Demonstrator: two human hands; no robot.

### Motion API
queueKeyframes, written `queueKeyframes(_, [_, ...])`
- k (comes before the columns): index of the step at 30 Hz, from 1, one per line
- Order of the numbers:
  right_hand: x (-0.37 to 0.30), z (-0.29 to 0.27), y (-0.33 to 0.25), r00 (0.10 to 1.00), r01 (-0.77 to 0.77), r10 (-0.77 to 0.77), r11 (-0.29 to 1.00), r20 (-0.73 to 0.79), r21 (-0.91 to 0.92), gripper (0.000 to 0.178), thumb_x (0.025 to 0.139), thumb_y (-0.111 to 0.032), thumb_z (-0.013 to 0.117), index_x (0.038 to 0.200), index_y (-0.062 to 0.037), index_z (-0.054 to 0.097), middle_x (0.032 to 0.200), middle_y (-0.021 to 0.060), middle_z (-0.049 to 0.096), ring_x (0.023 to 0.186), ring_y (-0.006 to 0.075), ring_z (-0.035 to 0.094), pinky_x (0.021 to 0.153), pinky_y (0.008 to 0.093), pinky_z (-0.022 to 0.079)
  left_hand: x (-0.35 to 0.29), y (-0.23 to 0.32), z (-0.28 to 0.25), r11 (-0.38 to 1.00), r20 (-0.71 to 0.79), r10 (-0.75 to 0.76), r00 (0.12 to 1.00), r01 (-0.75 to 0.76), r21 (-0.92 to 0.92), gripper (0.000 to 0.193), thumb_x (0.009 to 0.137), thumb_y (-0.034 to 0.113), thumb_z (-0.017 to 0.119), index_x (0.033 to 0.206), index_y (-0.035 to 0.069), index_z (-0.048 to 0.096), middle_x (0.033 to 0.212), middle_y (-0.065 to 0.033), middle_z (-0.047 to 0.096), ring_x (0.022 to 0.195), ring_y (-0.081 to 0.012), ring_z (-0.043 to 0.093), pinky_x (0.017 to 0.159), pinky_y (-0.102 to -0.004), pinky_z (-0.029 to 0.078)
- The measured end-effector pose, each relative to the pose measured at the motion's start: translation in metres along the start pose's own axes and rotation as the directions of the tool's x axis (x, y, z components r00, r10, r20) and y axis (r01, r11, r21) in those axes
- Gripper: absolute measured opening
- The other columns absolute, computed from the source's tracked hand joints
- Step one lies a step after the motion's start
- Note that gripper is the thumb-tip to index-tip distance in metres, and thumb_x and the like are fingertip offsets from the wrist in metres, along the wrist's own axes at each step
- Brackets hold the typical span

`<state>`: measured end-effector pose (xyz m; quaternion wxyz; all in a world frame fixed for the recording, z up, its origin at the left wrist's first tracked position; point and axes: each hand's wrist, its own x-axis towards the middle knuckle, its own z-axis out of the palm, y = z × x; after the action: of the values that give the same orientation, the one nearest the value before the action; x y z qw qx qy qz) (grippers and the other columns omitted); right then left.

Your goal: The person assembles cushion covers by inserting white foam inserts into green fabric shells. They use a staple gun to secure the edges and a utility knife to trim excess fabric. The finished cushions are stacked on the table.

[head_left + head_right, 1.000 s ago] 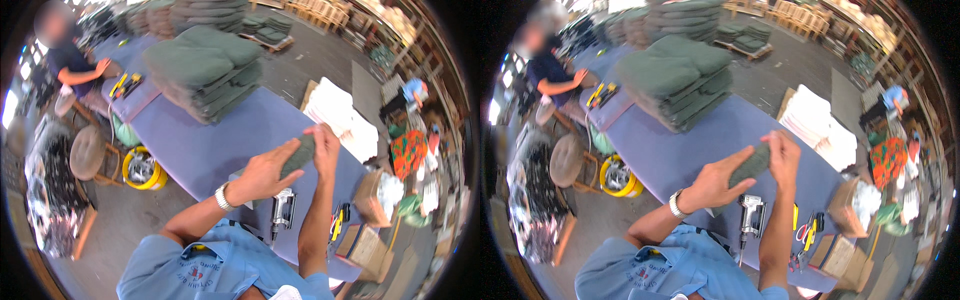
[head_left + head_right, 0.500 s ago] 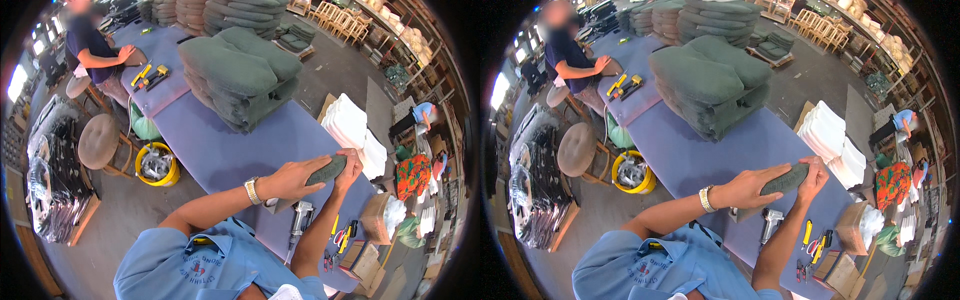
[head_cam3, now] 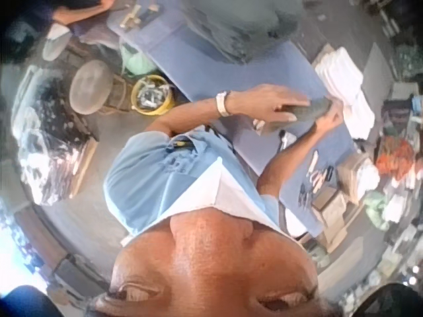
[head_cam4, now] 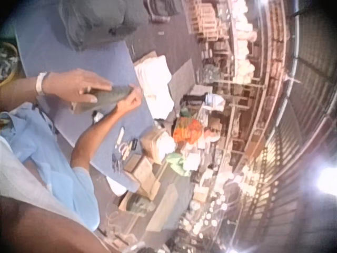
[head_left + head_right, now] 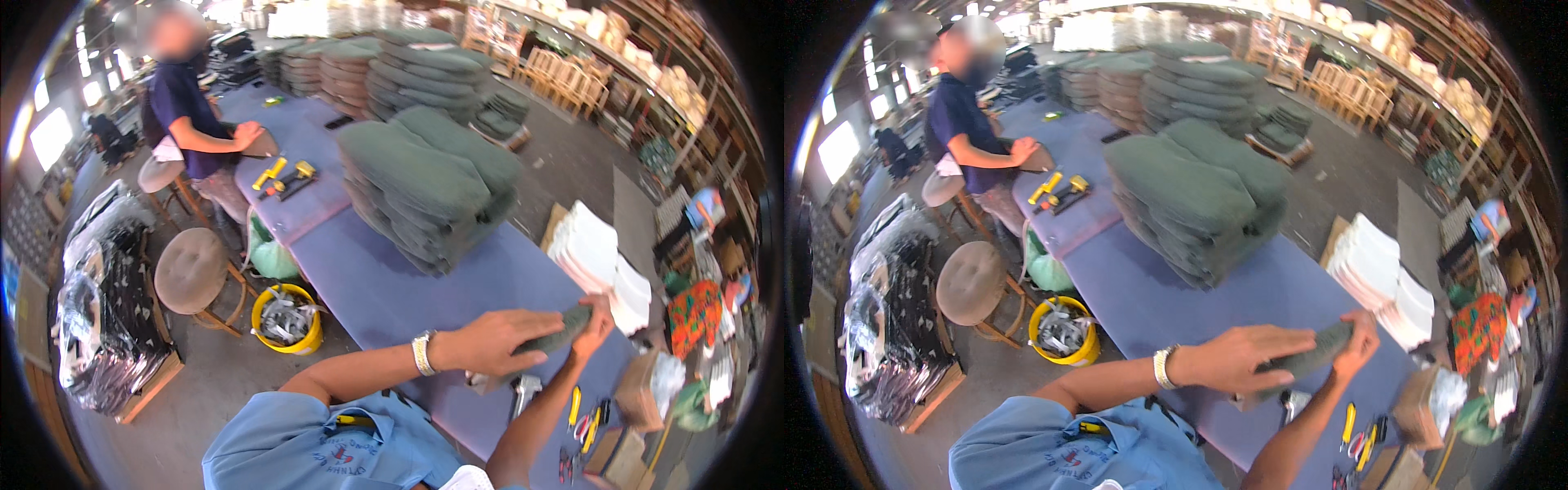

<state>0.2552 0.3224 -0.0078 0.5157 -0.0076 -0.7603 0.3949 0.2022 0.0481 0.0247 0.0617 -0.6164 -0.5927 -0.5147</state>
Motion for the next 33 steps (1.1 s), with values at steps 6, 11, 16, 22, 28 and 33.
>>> queueKeyframes(6, [0.002, -0.019, 0.005, 0.987, -0.142, 0.144, 0.990, -0.076, 0.025, 0.036, 0.094, -0.022, 0.052, 0.075, 0.0068, 0.061, 0.075, 0.0122, 0.060, 0.077, 0.0232, 0.055, 0.071, 0.0367, 0.041, 0.040, 0.080, -0.072, 0.846, -0.207, 0.300, 0.931, -0.360, -0.394, 0.042, 0.101, 0.027, 0.063, 0.126, -0.006, 0.068, 0.131, -0.0236, 0.068, 0.110, -0.0390, 0.069, 0.093, -0.0452, 0.055])
queueKeyframes(11, [0.006, -0.008, -0.001, 0.996, -0.080, 0.080, 0.997, -0.042, 0.017, 0.033, 0.096, -0.015, 0.052, 0.073, 0.0057, 0.065, 0.075, 0.0112, 0.061, 0.077, 0.0228, 0.054, 0.075, 0.0359, 0.041, 0.053, 0.139, -0.092, 0.484, -0.552, 0.212, 0.807, -0.577, -0.658, 0.037, 0.100, 0.039, 0.063, 0.107, 0.004, 0.070, 0.110, -0.0238, 0.070, 0.103, -0.0378, 0.067, 0.081, -0.0480, 0.057])
queueKeyframes(16, [0.008, -0.012, -0.025, 0.983, -0.175, 0.176, 0.984, -0.043, 0.022, 0.040, 0.102, -0.019, 0.048, 0.075, 0.0041, 0.067, 0.075, 0.0105, 0.062, 0.078, 0.0216, 0.054, 0.077, 0.0366, 0.042, 0.049, 0.157, -0.101, 0.356, -0.664, 0.198, 0.721, -0.684, -0.637, 0.035, 0.100, 0.037, 0.063, 0.109, 0.004, 0.070, 0.112, -0.0219, 0.070, 0.105, -0.0357, 0.066, 0.085, -0.0467, 0.056])
queueKeyframes(22, [-0.011, -0.035, -0.029, 0.981, -0.184, 0.185, 0.983, -0.055, 0.024, 0.042, 0.103, -0.021, 0.048, 0.073, 0.0028, 0.066, 0.076, 0.0105, 0.064, 0.078, 0.0217, 0.056, 0.077, 0.0358, 0.044, 0.044, 0.153, -0.103, 0.316, -0.697, 0.206, 0.687, -0.721, -0.617, 0.033, 0.100, 0.034, 0.062, 0.111, 0.004, 0.070, 0.115, -0.0195, 0.070, 0.109, -0.0333, 0.064, 0.089, -0.0450, 0.054])
queueKeyframes(28, [-0.010, -0.021, -0.053, 0.979, -0.183, 0.187, 0.981, -0.076, 0.058, 0.040, 0.101, -0.022, 0.050, 0.071, 0.0013, 0.065, 0.075, 0.0095, 0.064, 0.077, 0.0204, 0.056, 0.075, 0.0364, 0.044, 0.031, 0.148, -0.117, 0.306, -0.724, 0.256, 0.641, -0.764, -0.568, 0.031, 0.100, 0.031, 0.062, 0.113, 0.004, 0.070, 0.117, -0.0172, 0.070, 0.112, -0.0308, 0.063, 0.092, -0.0434, 0.052])
queueKeyframes(33, [-0.016, -0.015, -0.057, 0.983, -0.179, 0.177, 0.982, -0.041, -0.054, 0.041, 0.101, -0.021, 0.049, 0.073, 0.0019, 0.067, 0.075, 0.0096, 0.063, 0.078, 0.0210, 0.054, 0.077, 0.0365, 0.043, 0.023, 0.142, -0.119, 0.283, -0.736, 0.217, 0.641, -0.763, -0.581, 0.030, 0.101, 0.029, 0.062, 0.115, 0.004, 0.070, 0.119, -0.0152, 0.070, 0.115, -0.0287, 0.062, 0.096, -0.0420, 0.051])
